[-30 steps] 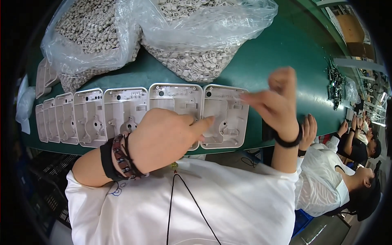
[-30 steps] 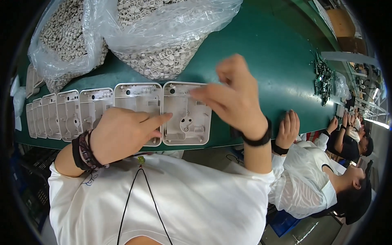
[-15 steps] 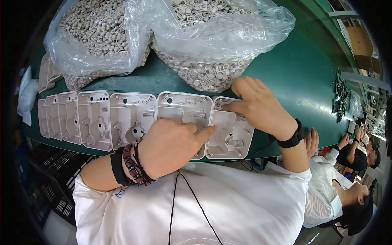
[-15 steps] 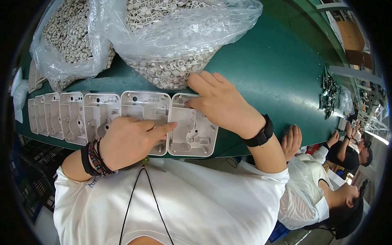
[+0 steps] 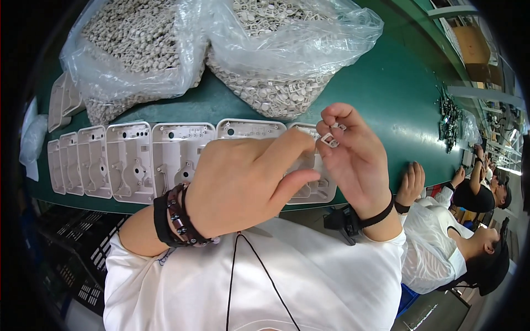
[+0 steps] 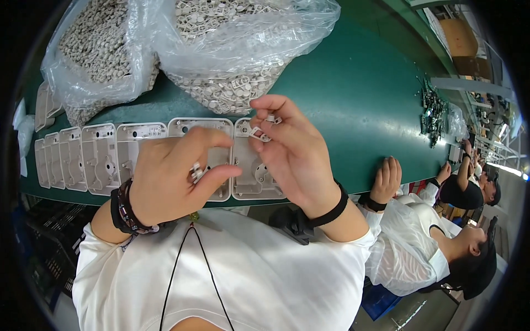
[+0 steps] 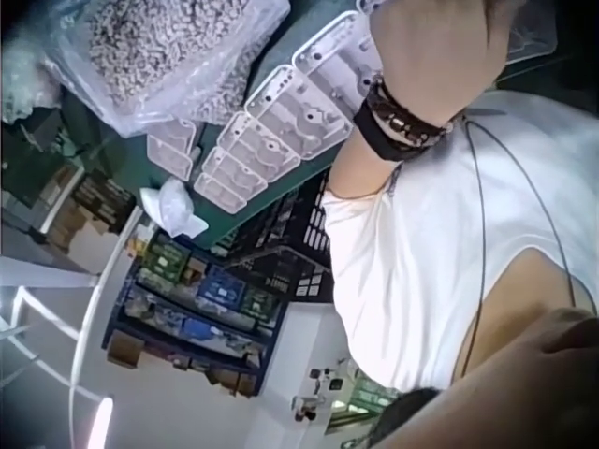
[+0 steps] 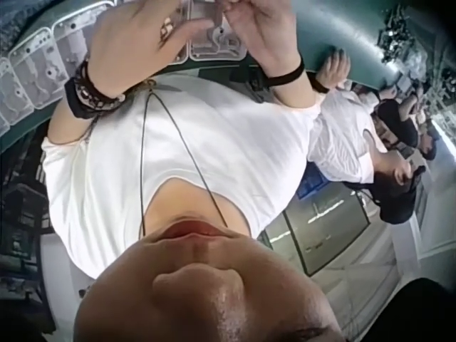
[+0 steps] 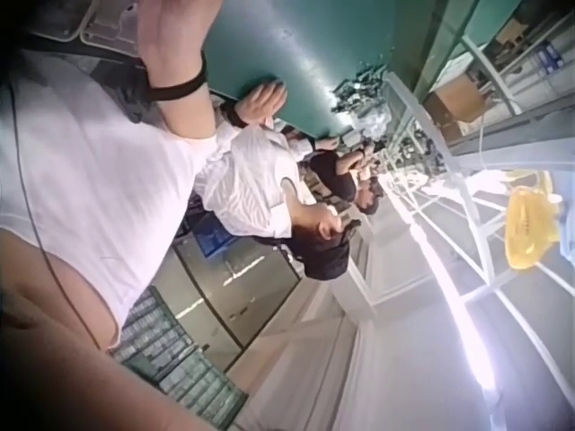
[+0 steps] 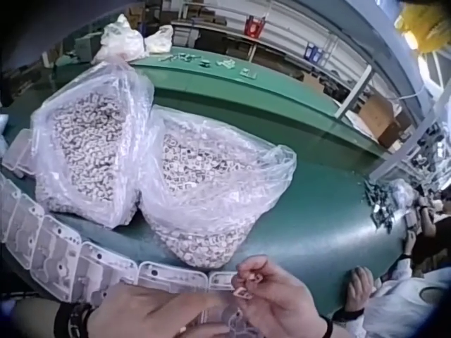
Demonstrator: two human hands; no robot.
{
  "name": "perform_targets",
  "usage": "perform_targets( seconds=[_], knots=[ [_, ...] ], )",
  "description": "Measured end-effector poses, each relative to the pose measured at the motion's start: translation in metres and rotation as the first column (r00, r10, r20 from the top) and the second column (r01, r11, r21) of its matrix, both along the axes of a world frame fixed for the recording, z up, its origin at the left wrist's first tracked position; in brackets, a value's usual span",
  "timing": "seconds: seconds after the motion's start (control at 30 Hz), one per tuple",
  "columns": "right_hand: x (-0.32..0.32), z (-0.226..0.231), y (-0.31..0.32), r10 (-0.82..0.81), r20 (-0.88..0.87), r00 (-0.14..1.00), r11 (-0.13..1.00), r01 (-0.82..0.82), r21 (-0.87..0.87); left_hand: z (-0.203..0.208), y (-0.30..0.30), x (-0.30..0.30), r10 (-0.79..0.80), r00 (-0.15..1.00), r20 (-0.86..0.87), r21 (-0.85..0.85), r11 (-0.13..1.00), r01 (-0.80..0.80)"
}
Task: Assembling electronic components by manually placing small metal parts into plastic housings on an assembly line.
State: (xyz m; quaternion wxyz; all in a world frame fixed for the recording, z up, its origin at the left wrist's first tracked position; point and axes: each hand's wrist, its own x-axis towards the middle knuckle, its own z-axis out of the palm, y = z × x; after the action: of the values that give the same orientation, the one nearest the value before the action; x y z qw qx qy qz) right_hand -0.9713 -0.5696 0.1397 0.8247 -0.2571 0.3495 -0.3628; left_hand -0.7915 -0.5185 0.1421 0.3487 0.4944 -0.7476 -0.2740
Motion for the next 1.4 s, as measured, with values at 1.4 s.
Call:
perform_targets(
  seconds=[1.4],
  knots=[
    [0.045, 0.013, 0.018, -0.354, -0.489, 0.797, -0.312, -0.594, -0.742, -0.015, 0.034, 0.059, -0.066, 0.878, -0.474, 0.28, 0.934, 0.221]
  ],
)
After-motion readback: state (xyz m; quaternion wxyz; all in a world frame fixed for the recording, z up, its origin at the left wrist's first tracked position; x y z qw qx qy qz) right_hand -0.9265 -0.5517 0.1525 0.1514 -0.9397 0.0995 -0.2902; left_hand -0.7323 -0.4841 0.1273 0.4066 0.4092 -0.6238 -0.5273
